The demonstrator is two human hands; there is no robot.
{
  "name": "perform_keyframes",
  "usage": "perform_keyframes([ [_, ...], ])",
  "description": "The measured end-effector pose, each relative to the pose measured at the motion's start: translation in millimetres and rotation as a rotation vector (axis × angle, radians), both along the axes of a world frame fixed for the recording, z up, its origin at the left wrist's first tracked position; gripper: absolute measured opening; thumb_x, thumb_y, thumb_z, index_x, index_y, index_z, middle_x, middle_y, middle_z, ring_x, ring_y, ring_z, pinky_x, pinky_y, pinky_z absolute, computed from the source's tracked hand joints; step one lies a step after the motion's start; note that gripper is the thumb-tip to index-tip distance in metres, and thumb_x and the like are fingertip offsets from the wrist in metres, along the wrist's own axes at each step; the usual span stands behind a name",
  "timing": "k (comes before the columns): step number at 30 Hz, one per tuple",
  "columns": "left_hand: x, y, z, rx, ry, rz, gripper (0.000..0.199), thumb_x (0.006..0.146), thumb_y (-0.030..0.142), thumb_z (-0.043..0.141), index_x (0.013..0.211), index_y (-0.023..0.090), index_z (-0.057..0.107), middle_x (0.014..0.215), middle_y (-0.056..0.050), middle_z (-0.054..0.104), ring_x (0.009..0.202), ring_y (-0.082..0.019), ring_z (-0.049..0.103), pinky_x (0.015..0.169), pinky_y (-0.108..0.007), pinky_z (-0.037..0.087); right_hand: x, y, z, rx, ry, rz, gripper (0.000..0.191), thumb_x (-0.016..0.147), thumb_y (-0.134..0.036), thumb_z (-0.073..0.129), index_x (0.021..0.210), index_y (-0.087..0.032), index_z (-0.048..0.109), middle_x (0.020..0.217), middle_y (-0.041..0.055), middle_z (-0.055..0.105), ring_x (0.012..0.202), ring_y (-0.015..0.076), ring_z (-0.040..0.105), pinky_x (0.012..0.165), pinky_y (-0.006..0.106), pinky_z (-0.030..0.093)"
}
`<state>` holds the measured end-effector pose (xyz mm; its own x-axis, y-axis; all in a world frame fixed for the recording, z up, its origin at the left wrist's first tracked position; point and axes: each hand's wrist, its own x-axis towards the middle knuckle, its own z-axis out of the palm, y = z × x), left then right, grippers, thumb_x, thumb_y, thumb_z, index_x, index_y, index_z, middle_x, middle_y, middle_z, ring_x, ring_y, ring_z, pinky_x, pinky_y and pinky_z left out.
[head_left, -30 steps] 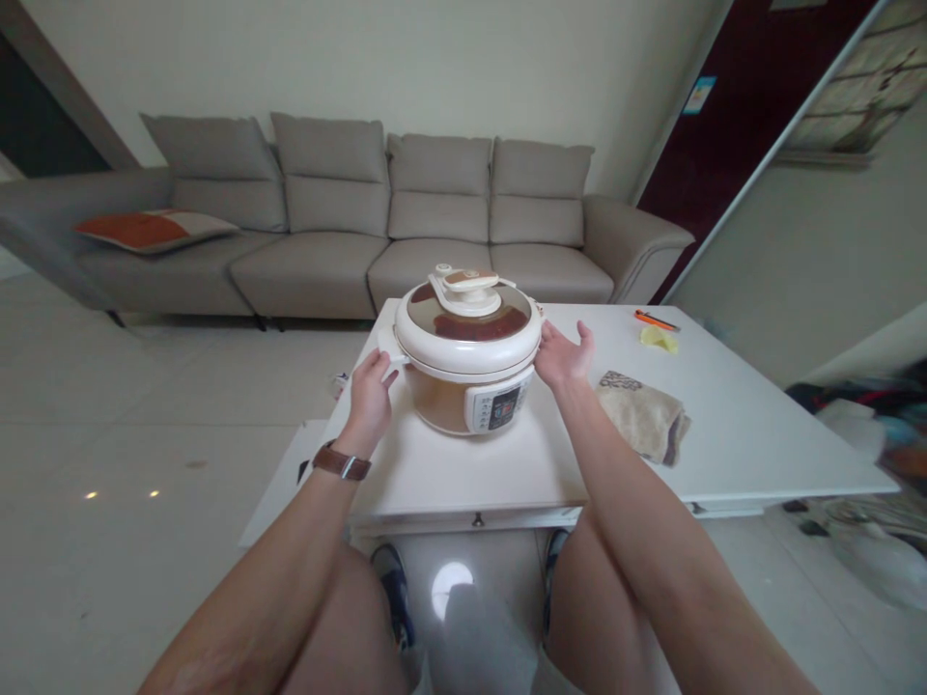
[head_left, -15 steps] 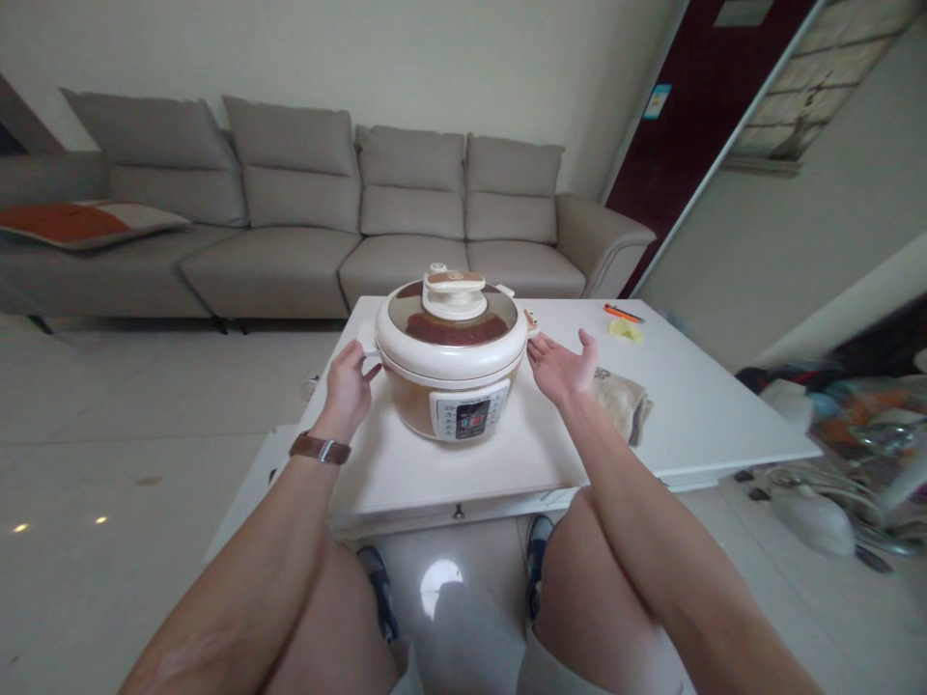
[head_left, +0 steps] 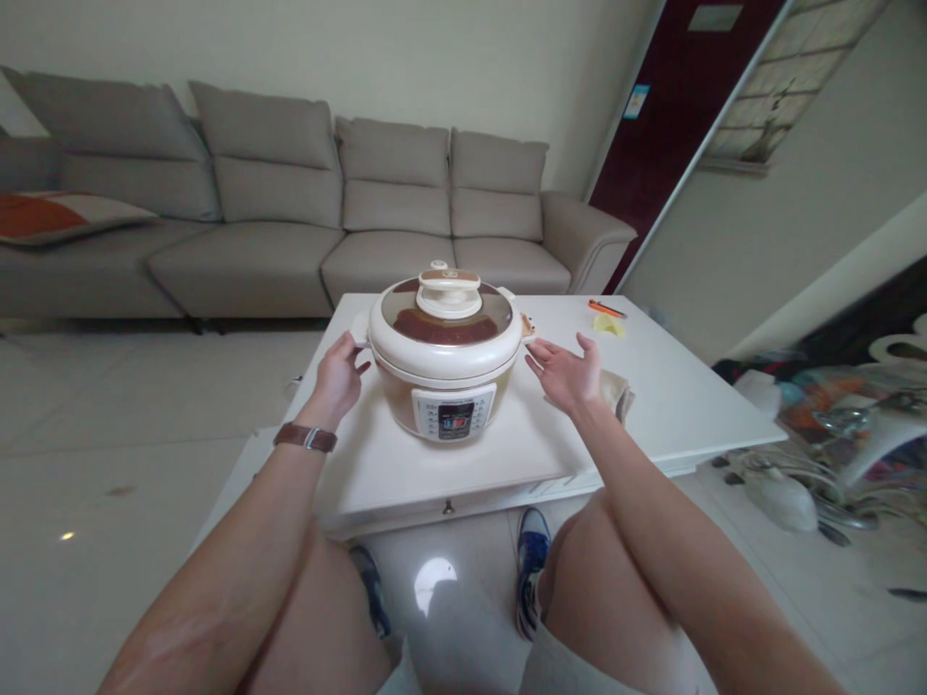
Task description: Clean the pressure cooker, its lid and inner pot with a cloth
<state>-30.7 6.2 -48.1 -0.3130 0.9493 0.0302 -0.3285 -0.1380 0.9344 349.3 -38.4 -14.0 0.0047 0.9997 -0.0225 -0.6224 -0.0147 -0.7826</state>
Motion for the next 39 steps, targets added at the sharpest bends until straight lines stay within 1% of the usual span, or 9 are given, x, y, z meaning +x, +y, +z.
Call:
perform_keyframes([
  [5, 1, -2, -3.5, 0.003, 0.020, 0.016, 0.018, 0.093, 0.042, 0.059, 0.098, 0.026, 0.066, 0.125, -0.005, 0.071, 0.117, -0.022, 0.062, 0.088, -0.034, 0.048, 2, 4, -0.3, -0.004, -0.033, 0.000, 0.037, 0.088, -0.057, 0.054, 0.093, -0.024, 0.069, 0.098, 0.0112, 0.079, 0.116, 0.0302, 0.068, 0.101, 0.049, 0.053],
  [9, 3, -2, -4.2, 0.005, 0.019, 0.002, 0.019, 0.093, 0.043, 0.058, 0.096, 0.026, 0.065, 0.122, -0.004, 0.071, 0.113, -0.022, 0.063, 0.087, -0.033, 0.047, 1, 5, 0.1, -0.012, -0.032, -0.005, 0.034, 0.089, -0.053, 0.054, 0.094, -0.024, 0.069, 0.101, 0.0104, 0.079, 0.118, 0.0289, 0.067, 0.100, 0.047, 0.053],
  [15, 4, -2, -3.9, 0.006, 0.012, 0.007, 0.025, 0.091, 0.049, 0.060, 0.097, 0.025, 0.065, 0.124, -0.005, 0.071, 0.116, -0.023, 0.063, 0.088, -0.035, 0.048, -2, 8, -2.6, -0.028, -0.037, -0.020, 0.033, 0.091, -0.053, 0.054, 0.096, -0.024, 0.069, 0.104, 0.0098, 0.079, 0.119, 0.0272, 0.067, 0.100, 0.043, 0.052],
  [19, 4, -2, -5.4, 0.016, 0.036, 0.012, 0.026, 0.090, 0.051, 0.062, 0.095, 0.026, 0.065, 0.125, -0.004, 0.071, 0.116, -0.022, 0.064, 0.090, -0.036, 0.050, -1, 13, -6.8, -0.007, -0.064, -0.038, 0.032, 0.092, -0.048, 0.050, 0.092, -0.024, 0.071, 0.101, 0.0082, 0.081, 0.114, 0.0266, 0.069, 0.099, 0.043, 0.052],
  [23, 3, -1, -8.4, 0.024, 0.039, 0.015, 0.027, 0.089, 0.052, 0.063, 0.094, 0.026, 0.065, 0.125, -0.004, 0.071, 0.116, -0.023, 0.064, 0.090, -0.036, 0.049, 1, 20, -12.6, 0.011, -0.116, -0.071, 0.027, 0.088, -0.047, 0.055, 0.086, -0.025, 0.070, 0.097, 0.0072, 0.080, 0.114, 0.0269, 0.069, 0.098, 0.043, 0.052],
  [27, 1, 1, -10.6, 0.016, 0.027, 0.004, 0.028, 0.089, 0.053, 0.062, 0.097, 0.026, 0.065, 0.126, -0.005, 0.070, 0.121, -0.025, 0.062, 0.090, -0.037, 0.047, 3, 27, -20.2, 0.064, -0.260, -0.122, 0.026, 0.081, -0.049, 0.062, 0.084, -0.025, 0.070, 0.102, 0.0051, 0.079, 0.117, 0.0265, 0.068, 0.096, 0.040, 0.052],
  [30, 0, 1, -11.1, 0.006, 0.018, 0.003, 0.028, 0.090, 0.052, 0.062, 0.100, 0.027, 0.066, 0.128, -0.005, 0.070, 0.124, -0.027, 0.059, 0.089, -0.037, 0.046, 3, 28, -22.8, 0.150, -0.455, -0.183, 0.027, 0.077, -0.049, 0.066, 0.087, -0.025, 0.073, 0.111, 0.0035, 0.078, 0.118, 0.0267, 0.067, 0.093, 0.038, 0.053],
  [34, 0, 1, -10.6, 0.010, 0.012, -0.001, 0.029, 0.088, 0.053, 0.062, 0.100, 0.027, 0.065, 0.127, -0.005, 0.069, 0.124, -0.027, 0.059, 0.087, -0.036, 0.044, 3, 23, -18.1, 0.228, -0.713, -0.217, 0.028, 0.078, -0.045, 0.069, 0.095, -0.025, 0.077, 0.114, 0.0040, 0.076, 0.115, 0.0262, 0.065, 0.093, 0.038, 0.054],
  [39, 3, 0, -9.0, 0.017, -0.014, 0.006, 0.033, 0.082, 0.055, 0.067, 0.097, 0.026, 0.063, 0.126, -0.005, 0.068, 0.121, -0.027, 0.059, 0.083, -0.034, 0.044, 3, 19, -13.4, 0.228, -0.820, -0.227, 0.030, 0.079, -0.047, 0.069, 0.097, -0.023, 0.076, 0.111, 0.0052, 0.076, 0.110, 0.0256, 0.065, 0.092, 0.040, 0.055],
])
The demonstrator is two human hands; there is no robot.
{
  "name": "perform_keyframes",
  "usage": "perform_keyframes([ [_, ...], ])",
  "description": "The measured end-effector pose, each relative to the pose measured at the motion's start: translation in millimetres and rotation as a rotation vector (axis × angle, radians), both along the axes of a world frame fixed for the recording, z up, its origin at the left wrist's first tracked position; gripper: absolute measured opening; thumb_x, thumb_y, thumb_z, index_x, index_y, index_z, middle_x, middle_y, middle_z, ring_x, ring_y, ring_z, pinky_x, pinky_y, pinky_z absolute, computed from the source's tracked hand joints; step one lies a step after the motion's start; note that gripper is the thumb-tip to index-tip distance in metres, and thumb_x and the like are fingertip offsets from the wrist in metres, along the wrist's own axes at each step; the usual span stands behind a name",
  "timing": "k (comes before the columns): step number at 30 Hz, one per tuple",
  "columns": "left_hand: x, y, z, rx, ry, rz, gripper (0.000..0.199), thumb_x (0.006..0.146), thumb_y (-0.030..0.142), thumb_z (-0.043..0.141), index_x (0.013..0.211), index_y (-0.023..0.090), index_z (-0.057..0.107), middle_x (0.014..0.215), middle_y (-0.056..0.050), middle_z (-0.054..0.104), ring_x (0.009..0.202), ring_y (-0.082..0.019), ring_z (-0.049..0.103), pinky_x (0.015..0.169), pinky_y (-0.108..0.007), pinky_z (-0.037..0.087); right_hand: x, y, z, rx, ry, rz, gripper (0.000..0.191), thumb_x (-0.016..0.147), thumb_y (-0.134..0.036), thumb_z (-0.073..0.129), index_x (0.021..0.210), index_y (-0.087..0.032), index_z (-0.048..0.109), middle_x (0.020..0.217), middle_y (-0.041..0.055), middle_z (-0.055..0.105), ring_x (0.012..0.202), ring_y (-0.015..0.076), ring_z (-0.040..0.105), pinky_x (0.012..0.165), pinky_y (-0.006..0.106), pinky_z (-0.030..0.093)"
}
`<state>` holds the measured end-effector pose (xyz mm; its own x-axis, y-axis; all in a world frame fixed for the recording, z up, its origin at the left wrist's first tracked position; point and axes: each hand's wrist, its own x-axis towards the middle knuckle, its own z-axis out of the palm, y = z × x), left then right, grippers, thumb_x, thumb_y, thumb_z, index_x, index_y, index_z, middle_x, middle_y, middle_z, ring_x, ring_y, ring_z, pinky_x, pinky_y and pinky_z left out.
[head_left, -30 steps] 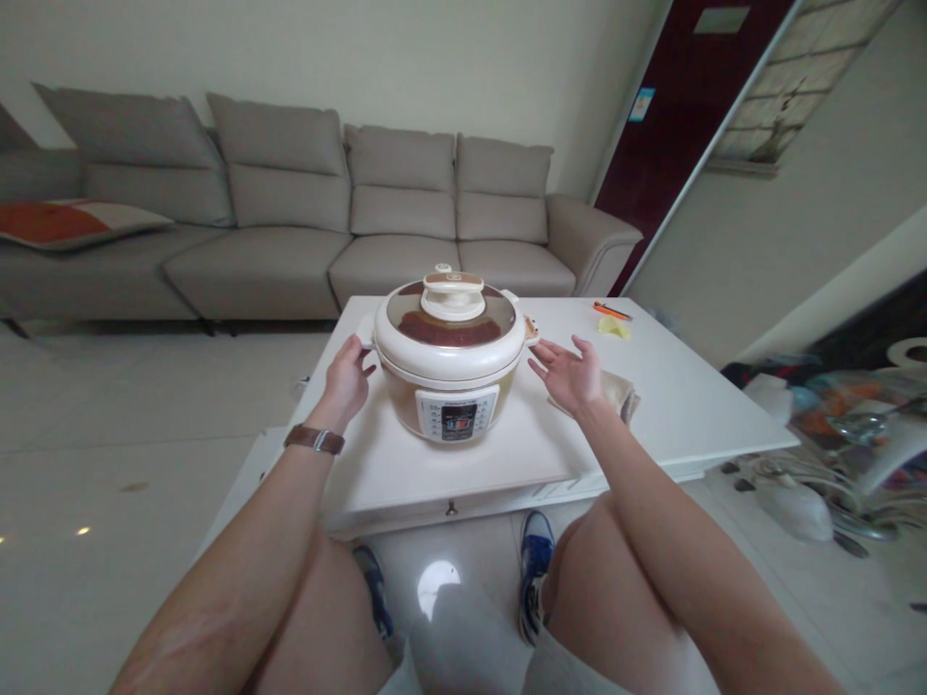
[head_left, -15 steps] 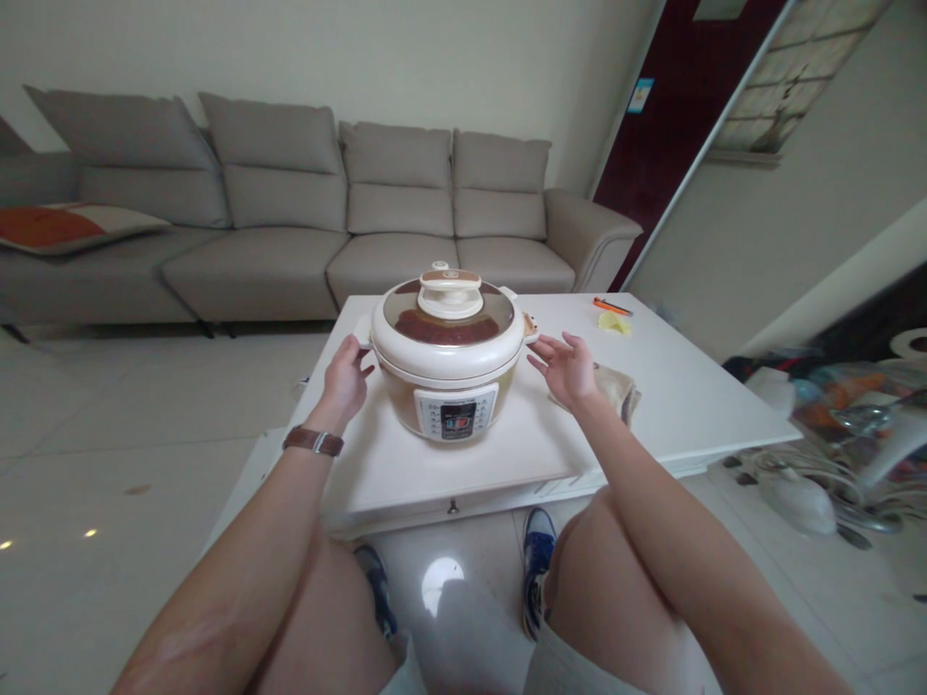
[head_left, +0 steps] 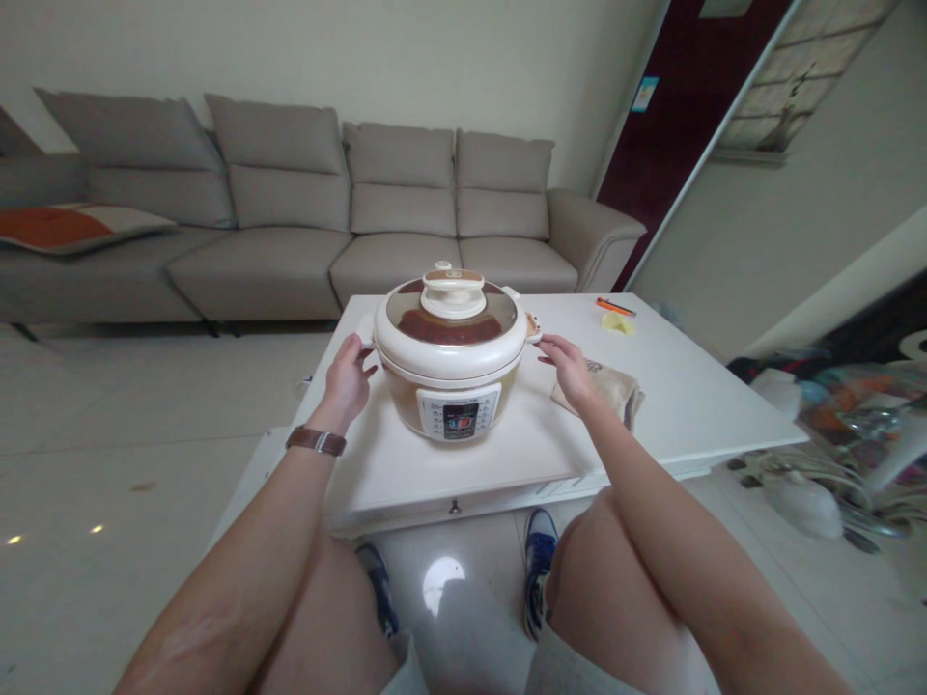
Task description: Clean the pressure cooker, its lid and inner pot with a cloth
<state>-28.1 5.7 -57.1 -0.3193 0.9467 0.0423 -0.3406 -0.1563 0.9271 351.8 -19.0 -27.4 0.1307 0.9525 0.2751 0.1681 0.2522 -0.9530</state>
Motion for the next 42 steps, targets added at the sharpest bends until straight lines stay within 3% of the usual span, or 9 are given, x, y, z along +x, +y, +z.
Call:
perform_keyframes([
  [12, 0, -10, 15.5, -0.071, -0.082, 0.137, 0.024, 0.066, 0.038, 0.066, 0.085, 0.026, 0.058, 0.113, -0.003, 0.069, 0.123, -0.027, 0.059, 0.083, -0.035, 0.040, 5, 10, -9.1, -0.018, -0.129, -0.085, 0.036, 0.084, -0.050, 0.066, 0.101, -0.020, 0.077, 0.105, 0.0090, 0.080, 0.102, 0.0252, 0.070, 0.083, 0.038, 0.056],
  [21, -5, -16, 18.2, -0.064, -0.081, 0.160, 0.028, 0.056, 0.029, 0.078, 0.076, 0.024, 0.060, 0.087, 0.000, 0.064, 0.089, -0.019, 0.063, 0.077, -0.031, 0.042, 6, 11, -11.8, -0.017, -0.209, -0.113, 0.040, 0.085, -0.060, 0.068, 0.082, -0.021, 0.075, 0.086, 0.0090, 0.080, 0.090, 0.0256, 0.073, 0.075, 0.035, 0.053],
  [30, -4, -20, 21.9, -0.035, -0.096, 0.132, 0.033, 0.050, 0.024, 0.084, 0.073, 0.023, 0.060, 0.081, 0.002, 0.062, 0.076, -0.014, 0.057, 0.074, -0.028, 0.043, 3, 11, -10.6, -0.014, -0.201, -0.118, 0.051, 0.081, -0.070, 0.068, 0.074, -0.020, 0.072, 0.075, 0.0077, 0.076, 0.075, 0.0218, 0.070, 0.071, 0.033, 0.051],
  [42, -11, -21, 9.3, -0.017, 0.091, 0.129, 0.051, 0.051, 0.042, 0.095, 0.072, 0.022, 0.053, 0.074, 0.004, 0.056, 0.068, -0.011, 0.055, 0.070, -0.027, 0.044, -1, 10, -8.7, -0.017, -0.188, -0.110, 0.057, 0.078, -0.077, 0.067, 0.071, -0.020, 0.071, 0.072, 0.0072, 0.075, 0.070, 0.0202, 0.069, 0.069, 0.033, 0.054],
])
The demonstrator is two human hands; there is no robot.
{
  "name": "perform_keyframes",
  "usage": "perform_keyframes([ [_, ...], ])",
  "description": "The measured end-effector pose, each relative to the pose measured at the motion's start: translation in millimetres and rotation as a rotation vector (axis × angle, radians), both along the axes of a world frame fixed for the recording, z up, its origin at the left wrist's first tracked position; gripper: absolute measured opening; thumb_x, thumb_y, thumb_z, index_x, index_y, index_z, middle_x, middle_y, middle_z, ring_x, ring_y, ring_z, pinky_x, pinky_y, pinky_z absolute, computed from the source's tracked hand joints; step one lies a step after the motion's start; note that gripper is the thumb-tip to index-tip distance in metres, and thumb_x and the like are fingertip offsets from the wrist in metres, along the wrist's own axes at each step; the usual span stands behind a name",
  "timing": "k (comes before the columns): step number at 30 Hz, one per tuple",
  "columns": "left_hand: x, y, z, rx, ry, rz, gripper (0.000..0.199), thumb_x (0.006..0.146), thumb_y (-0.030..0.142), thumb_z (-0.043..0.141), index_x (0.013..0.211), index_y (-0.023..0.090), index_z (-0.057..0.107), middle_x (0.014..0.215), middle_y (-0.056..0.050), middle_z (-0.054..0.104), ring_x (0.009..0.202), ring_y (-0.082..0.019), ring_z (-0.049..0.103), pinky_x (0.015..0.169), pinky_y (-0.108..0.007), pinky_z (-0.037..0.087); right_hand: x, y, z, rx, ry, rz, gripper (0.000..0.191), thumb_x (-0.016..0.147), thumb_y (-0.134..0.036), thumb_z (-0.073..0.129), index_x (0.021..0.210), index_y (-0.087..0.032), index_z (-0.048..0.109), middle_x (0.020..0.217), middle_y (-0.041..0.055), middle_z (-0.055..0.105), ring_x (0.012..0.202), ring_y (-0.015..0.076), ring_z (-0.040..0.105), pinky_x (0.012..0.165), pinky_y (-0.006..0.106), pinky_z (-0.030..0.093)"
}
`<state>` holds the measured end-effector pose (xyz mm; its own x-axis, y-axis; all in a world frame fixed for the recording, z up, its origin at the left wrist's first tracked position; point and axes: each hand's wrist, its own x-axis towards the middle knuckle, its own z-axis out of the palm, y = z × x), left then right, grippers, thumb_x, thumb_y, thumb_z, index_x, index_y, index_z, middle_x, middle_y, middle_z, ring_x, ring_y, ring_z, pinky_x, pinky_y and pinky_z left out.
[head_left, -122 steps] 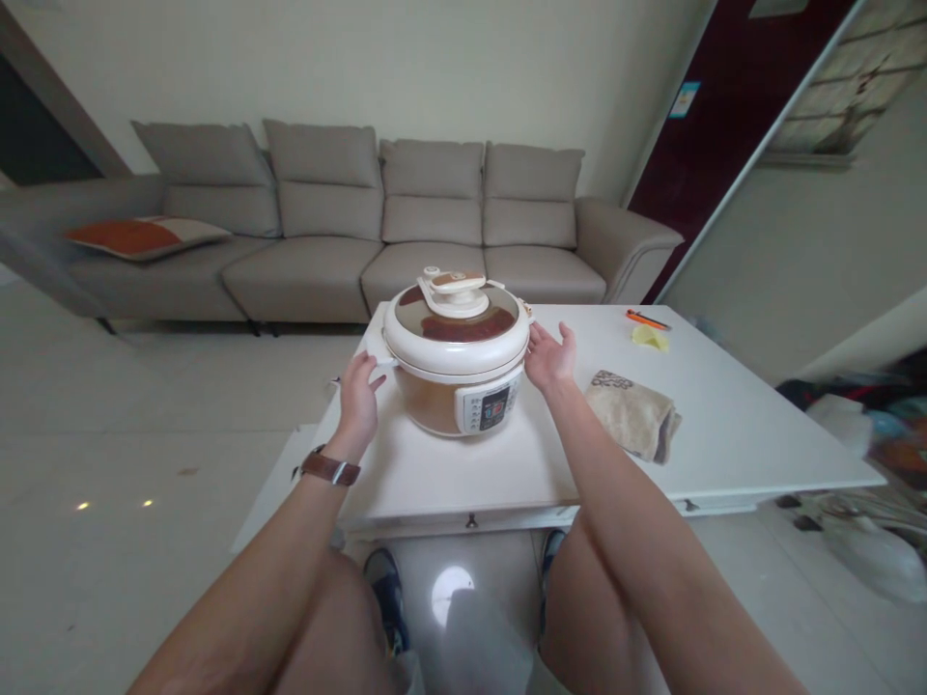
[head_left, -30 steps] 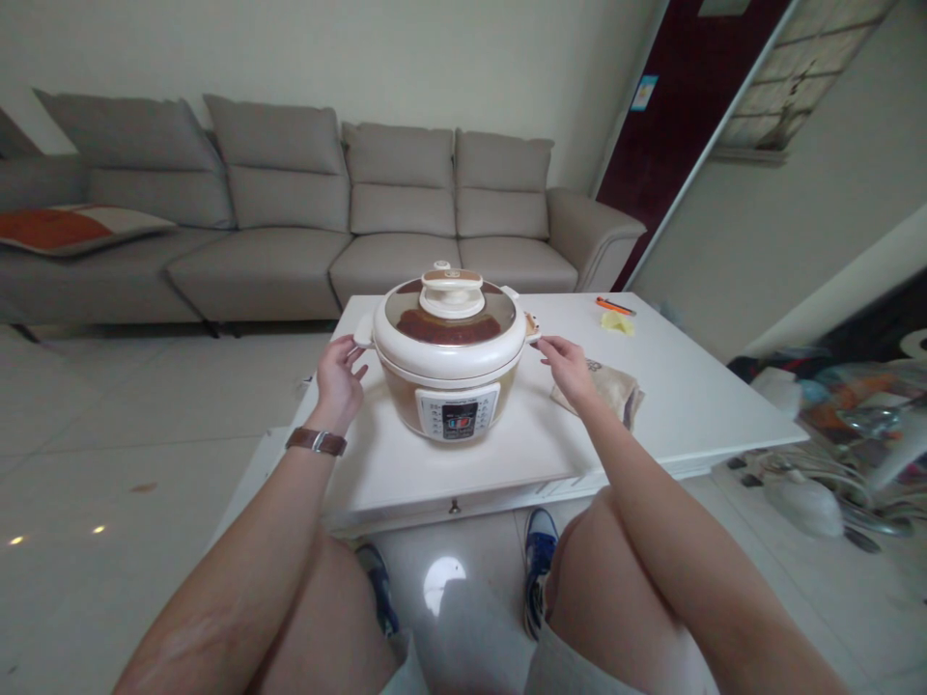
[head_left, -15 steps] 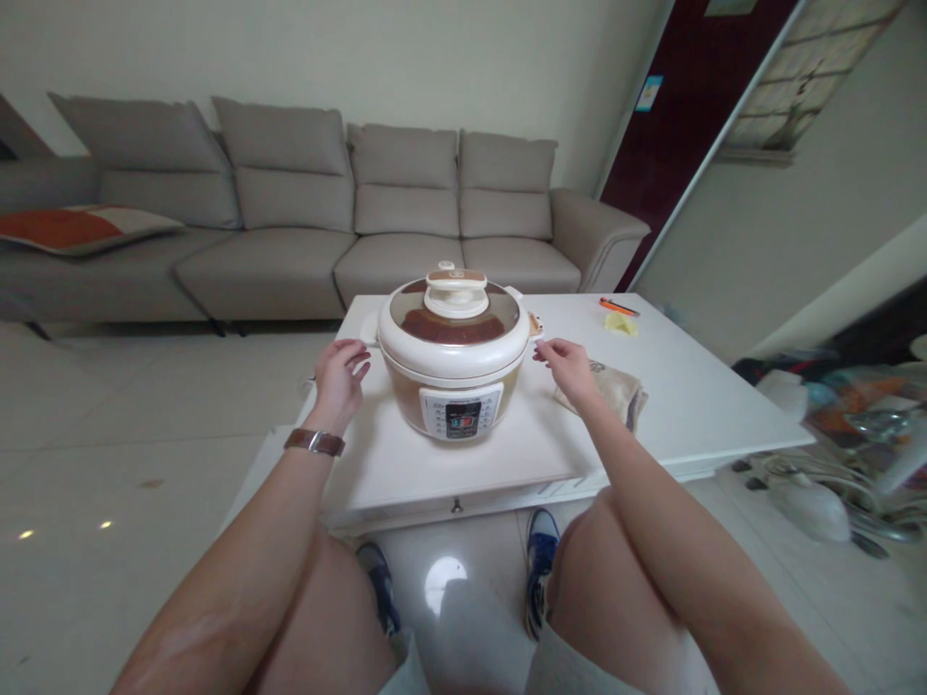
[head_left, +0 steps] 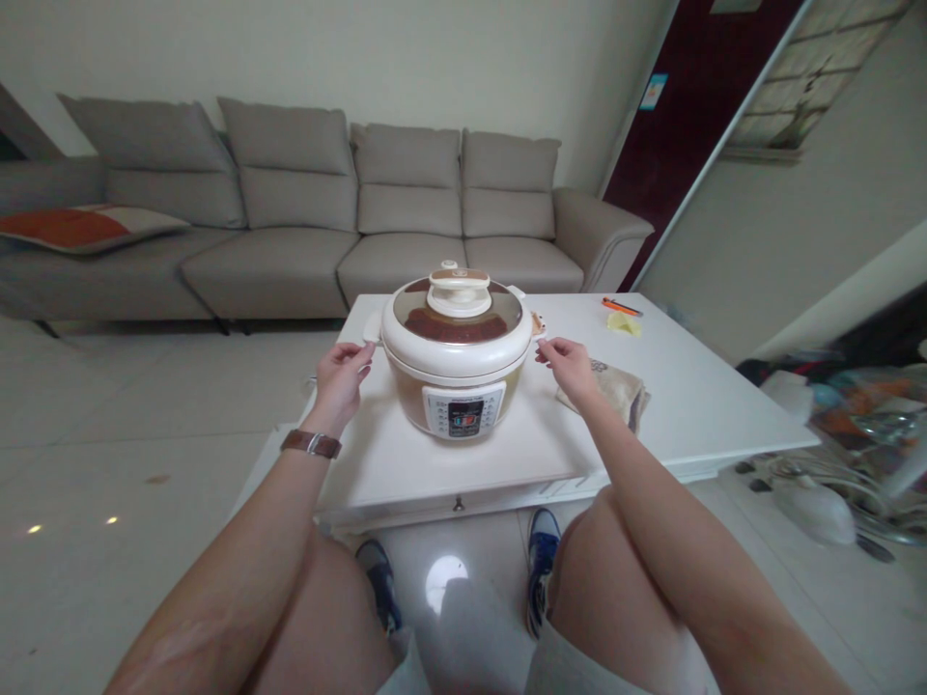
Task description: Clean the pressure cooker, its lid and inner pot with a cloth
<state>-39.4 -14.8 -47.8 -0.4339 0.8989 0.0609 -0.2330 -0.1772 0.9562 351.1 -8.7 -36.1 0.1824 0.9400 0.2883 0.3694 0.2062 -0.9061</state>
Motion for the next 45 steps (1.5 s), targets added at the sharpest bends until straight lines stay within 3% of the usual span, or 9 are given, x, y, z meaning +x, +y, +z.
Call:
perform_keyframes([
  [13, 0.7, 3.0, -4.0, 0.019, 0.085, 0.039, 0.046, 0.058, 0.045, 0.093, 0.070, 0.020, 0.057, 0.069, 0.003, 0.057, 0.064, -0.011, 0.055, 0.066, -0.026, 0.044, -2.8, 5.0, -3.7, 0.006, 0.018, 0.018, 0.055, 0.079, -0.076, 0.067, 0.072, -0.021, 0.067, 0.068, 0.0046, 0.071, 0.066, 0.0179, 0.065, 0.066, 0.031, 0.052],
  [22, 2.9, 7.3, -5.5, 0.030, 0.177, 0.050, 0.034, 0.069, 0.044, 0.086, 0.081, 0.020, 0.065, 0.072, 0.000, 0.061, 0.064, -0.014, 0.058, 0.065, -0.028, 0.042, -5.0, 5.2, -0.5, -0.047, 0.013, 0.009, 0.053, 0.077, -0.075, 0.067, 0.079, -0.022, 0.063, 0.070, 0.0039, 0.073, 0.065, 0.0169, 0.065, 0.058, 0.028, 0.048],
  [33, 3.8, 0.0, -2.2, -0.009, 0.108, 0.027, 0.044, 0.062, 0.049, 0.092, 0.080, 0.020, 0.064, 0.076, 0.000, 0.064, 0.066, -0.012, 0.057, 0.068, -0.028, 0.044, -5.6, -0.9, 1.3, -0.040, 0.029, 0.004, 0.055, 0.077, -0.077, 0.068, 0.075, -0.021, 0.066, 0.070, 0.0053, 0.073, 0.066, 0.0174, 0.065, 0.058, 0.028, 0.049],
  [45, 8.0, 4.5, -3.8, 0.049, 0.160, 0.034, 0.033, 0.073, 0.046, 0.086, 0.076, 0.020, 0.067, 0.073, -0.002, 0.064, 0.067, -0.014, 0.059, 0.070, -0.029, 0.049, -7.1, 3.8, -2.5, -0.017, -0.010, 0.023, 0.060, 0.080, -0.081, 0.062, 0.071, -0.022, 0.065, 0.067, 0.0048, 0.071, 0.063, 0.0170, 0.063, 0.056, 0.028, 0.047],
])
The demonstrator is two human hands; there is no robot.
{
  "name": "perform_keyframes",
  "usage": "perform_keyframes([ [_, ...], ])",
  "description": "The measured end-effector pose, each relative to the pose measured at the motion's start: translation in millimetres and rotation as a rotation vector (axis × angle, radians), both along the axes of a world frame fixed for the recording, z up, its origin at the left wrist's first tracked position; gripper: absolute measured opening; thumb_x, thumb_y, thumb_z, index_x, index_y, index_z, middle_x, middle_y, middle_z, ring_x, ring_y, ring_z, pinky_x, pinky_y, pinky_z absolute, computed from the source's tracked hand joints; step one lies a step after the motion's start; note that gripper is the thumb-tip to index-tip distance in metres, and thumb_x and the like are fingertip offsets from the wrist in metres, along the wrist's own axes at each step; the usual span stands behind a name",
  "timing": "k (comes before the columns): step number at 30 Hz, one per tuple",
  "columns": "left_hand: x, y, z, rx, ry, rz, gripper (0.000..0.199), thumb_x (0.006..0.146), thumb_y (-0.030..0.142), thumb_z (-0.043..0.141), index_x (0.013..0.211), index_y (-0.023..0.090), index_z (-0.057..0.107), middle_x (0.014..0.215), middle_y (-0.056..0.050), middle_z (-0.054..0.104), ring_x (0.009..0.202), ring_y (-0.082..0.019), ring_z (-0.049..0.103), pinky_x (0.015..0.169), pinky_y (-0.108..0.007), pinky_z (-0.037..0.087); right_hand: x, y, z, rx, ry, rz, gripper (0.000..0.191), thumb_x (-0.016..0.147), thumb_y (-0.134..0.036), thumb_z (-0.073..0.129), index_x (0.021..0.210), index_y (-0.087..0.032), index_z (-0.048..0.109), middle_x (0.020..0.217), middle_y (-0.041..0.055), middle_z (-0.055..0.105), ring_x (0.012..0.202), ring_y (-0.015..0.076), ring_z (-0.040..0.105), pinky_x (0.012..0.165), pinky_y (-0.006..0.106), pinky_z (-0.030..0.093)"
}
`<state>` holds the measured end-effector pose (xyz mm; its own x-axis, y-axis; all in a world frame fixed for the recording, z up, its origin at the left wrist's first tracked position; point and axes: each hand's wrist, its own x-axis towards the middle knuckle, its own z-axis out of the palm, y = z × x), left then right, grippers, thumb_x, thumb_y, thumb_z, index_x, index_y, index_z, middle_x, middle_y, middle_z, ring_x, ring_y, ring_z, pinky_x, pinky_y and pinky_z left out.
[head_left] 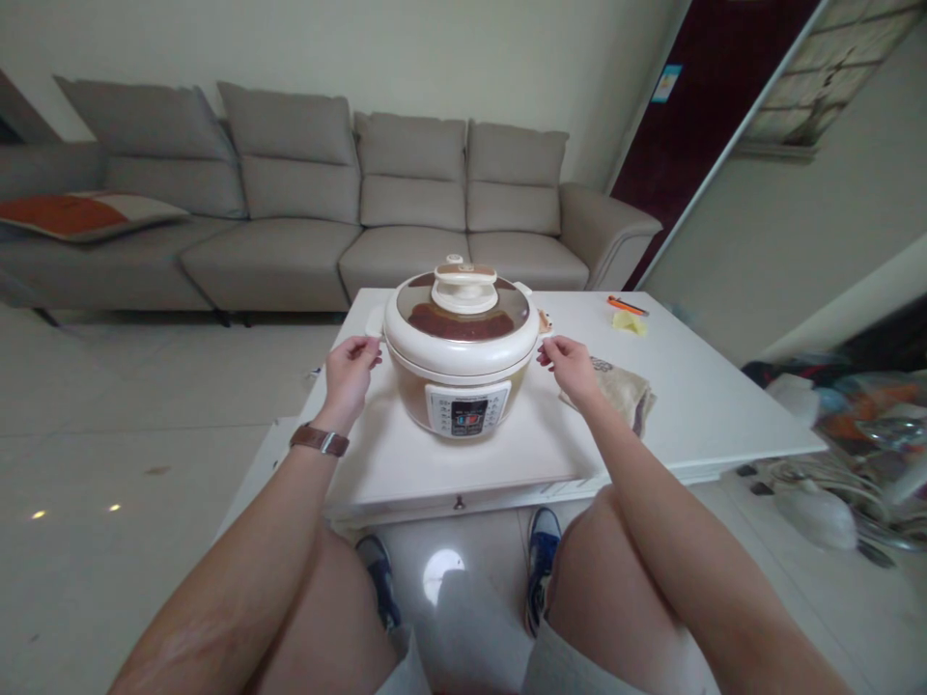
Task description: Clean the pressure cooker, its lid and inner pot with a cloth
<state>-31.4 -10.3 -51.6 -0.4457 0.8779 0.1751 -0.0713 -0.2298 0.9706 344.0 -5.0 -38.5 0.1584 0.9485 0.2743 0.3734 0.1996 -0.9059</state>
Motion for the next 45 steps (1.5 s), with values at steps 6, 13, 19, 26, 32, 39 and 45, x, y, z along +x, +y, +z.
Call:
perform_keyframes([
  [6, 1, 0, 1.1, 0.018, 0.018, -0.009, 0.028, 0.075, 0.043, 0.084, 0.076, 0.019, 0.069, 0.074, -0.002, 0.067, 0.068, -0.015, 0.060, 0.071, -0.030, 0.052, -1, -2, 1.0, 0.004, 0.005, 0.002, 0.057, 0.081, -0.078, 0.063, 0.073, -0.022, 0.066, 0.069, 0.0053, 0.071, 0.063, 0.0166, 0.063, 0.056, 0.028, 0.047],
  [13, 6, -7, 4.3, -0.017, -0.030, -0.018, 0.030, 0.077, 0.045, 0.084, 0.079, 0.018, 0.071, 0.076, -0.003, 0.067, 0.068, -0.014, 0.059, 0.072, -0.030, 0.050, -2, -6, 3.3, -0.050, 0.088, 0.012, 0.061, 0.076, -0.082, 0.066, 0.074, -0.021, 0.068, 0.070, 0.0051, 0.071, 0.062, 0.0154, 0.063, 0.056, 0.026, 0.047],
  [19, 6, -6, 2.0, -0.023, -0.042, -0.025, 0.036, 0.075, 0.049, 0.084, 0.078, 0.017, 0.070, 0.075, -0.003, 0.067, 0.067, -0.012, 0.058, 0.072, -0.028, 0.049, -2, -3, 0.3, -0.064, 0.119, 0.014, 0.060, 0.075, -0.080, 0.068, 0.075, -0.020, 0.068, 0.069, 0.0047, 0.072, 0.059, 0.0136, 0.063, 0.054, 0.024, 0.047],
  [26, 6, 1, -1.8, 0.012, -0.032, -0.014, 0.036, 0.073, 0.049, 0.084, 0.075, 0.017, 0.069, 0.071, -0.001, 0.066, 0.065, -0.011, 0.059, 0.070, -0.026, 0.050, -1, 2, -2.3, -0.081, 0.160, 0.022, 0.055, 0.074, -0.074, 0.072, 0.075, -0.019, 0.068, 0.068, 0.0027, 0.071, 0.057, 0.0111, 0.062, 0.052, 0.021, 0.043],
  [32, 8, 0, 0.6, -0.003, -0.053, -0.007, 0.030, 0.075, 0.043, 0.083, 0.076, 0.017, 0.069, 0.070, -0.001, 0.066, 0.063, -0.010, 0.058, 0.068, -0.025, 0.049, -1, -1, -0.4, -0.079, 0.175, 0.023, 0.053, 0.074, -0.071, 0.073, 0.077, -0.019, 0.069, 0.068, 0.0020, 0.071, 0.056, 0.0107, 0.062, 0.052, 0.021, 0.043],
  [39, 11, -2, 0.9, -0.018, -0.114, -0.017, 0.035, 0.075, 0.047, 0.084, 0.077, 0.017, 0.068, 0.071, 0.000, 0.065, 0.063, -0.008, 0.056, 0.069, -0.024, 0.049, -2, -5, 1.8, -0.086, 0.247, 0.034, 0.057, 0.070, -0.075, 0.076, 0.078, -0.019, 0.071, 0.067, 0.0016, 0.070, 0.056, 0.0103, 0.061, 0.054, 0.022, 0.044],
  [45, 11, 1, -1.2, -0.014, -0.120, -0.017, 0.034, 0.074, 0.046, 0.085, 0.076, 0.017, 0.068, 0.071, 0.000, 0.065, 0.064, -0.009, 0.058, 0.070, -0.025, 0.050, -3, -4, 2.9, -0.097, 0.239, 0.021, 0.057, 0.070, -0.075, 0.076, 0.076, -0.019, 0.070, 0.064, 0.0013, 0.069, 0.055, 0.0102, 0.060, 0.052, 0.021, 0.043],
])
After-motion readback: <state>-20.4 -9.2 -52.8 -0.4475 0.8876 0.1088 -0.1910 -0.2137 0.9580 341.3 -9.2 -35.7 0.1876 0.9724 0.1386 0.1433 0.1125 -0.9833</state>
